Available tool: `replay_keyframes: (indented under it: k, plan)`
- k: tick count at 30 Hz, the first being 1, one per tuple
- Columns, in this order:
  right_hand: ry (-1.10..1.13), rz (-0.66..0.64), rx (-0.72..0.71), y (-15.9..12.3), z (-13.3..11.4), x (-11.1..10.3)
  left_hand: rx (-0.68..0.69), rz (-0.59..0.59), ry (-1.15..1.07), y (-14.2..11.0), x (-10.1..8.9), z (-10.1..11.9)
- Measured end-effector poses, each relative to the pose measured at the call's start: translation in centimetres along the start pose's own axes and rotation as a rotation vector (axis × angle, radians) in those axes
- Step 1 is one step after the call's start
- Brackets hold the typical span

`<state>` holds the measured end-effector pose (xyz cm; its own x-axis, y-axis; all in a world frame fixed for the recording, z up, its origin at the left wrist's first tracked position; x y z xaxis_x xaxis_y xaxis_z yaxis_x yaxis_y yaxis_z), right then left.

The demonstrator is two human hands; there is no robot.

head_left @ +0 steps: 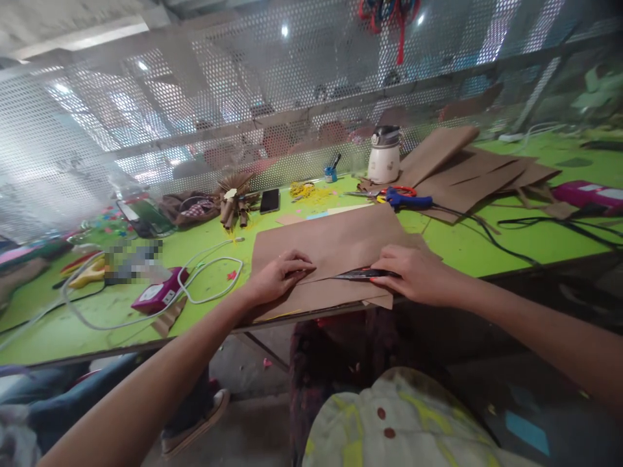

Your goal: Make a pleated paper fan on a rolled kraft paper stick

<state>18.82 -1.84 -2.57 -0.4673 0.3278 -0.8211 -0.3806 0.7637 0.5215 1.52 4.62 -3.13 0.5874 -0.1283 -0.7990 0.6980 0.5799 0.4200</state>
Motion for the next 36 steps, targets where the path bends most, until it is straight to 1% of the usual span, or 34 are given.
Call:
replay_keyframes:
  k: [5, 9, 13, 19, 24, 26, 29, 31, 33, 36]
  plan:
    - [0.018, -0.015, -0.021, 1.9, -1.2, 1.6, -0.009, 0.01, -0.001, -0.1, -0.1, 0.0]
    - [0.043, -0.014, -0.042, 2.5, -1.9, 2.2, -0.016, 0.009, 0.004, 0.0, 0.0, 0.0]
    - [0.033, -0.02, -0.033, 1.9, -1.9, 1.9, -0.028, 0.026, -0.008, 0.0, -0.1, -0.1]
    - [0.02, -0.068, 0.005, 1.1, -2.2, 1.6, -0.027, 0.034, -0.023, 0.0, 0.0, -0.3]
    - [-0.025, -0.057, 0.014, 1.1, -2.4, 1.4, -0.002, 0.042, 0.004, 0.1, -0.4, 0.4]
    - [-0.045, -0.057, 0.026, 0.7, -1.8, 1.2, -0.013, 0.038, 0.049, -0.1, -0.8, 0.3]
    - [-0.066, -0.037, 0.042, 0.1, -0.8, 0.5, -0.064, 0.08, 0.138, -0.8, -2.2, -0.7]
    - [-0.067, -0.017, 0.046, -0.2, -0.4, 0.1, -0.104, 0.097, 0.19, -1.6, -3.1, -1.6]
    - [-0.059, -0.006, 0.052, -0.3, -0.2, -0.2, -0.141, 0.083, 0.219, -2.6, -3.6, -2.4]
    - [-0.046, -0.01, 0.085, -0.5, 0.1, -0.2, -0.171, 0.086, 0.216, -3.7, -4.1, -2.7]
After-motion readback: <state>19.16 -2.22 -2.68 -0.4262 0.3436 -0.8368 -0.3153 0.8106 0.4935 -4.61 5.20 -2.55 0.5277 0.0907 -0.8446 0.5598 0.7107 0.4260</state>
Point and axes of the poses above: each hand's wrist, its own y-axis towards the middle knuckle, its own x-axis out of the palm, z = x × y, the point moved 10 cm from there along y, towards the middle knuckle, and after that the axes turned 15 degrees about z, right-handed, at the moved point
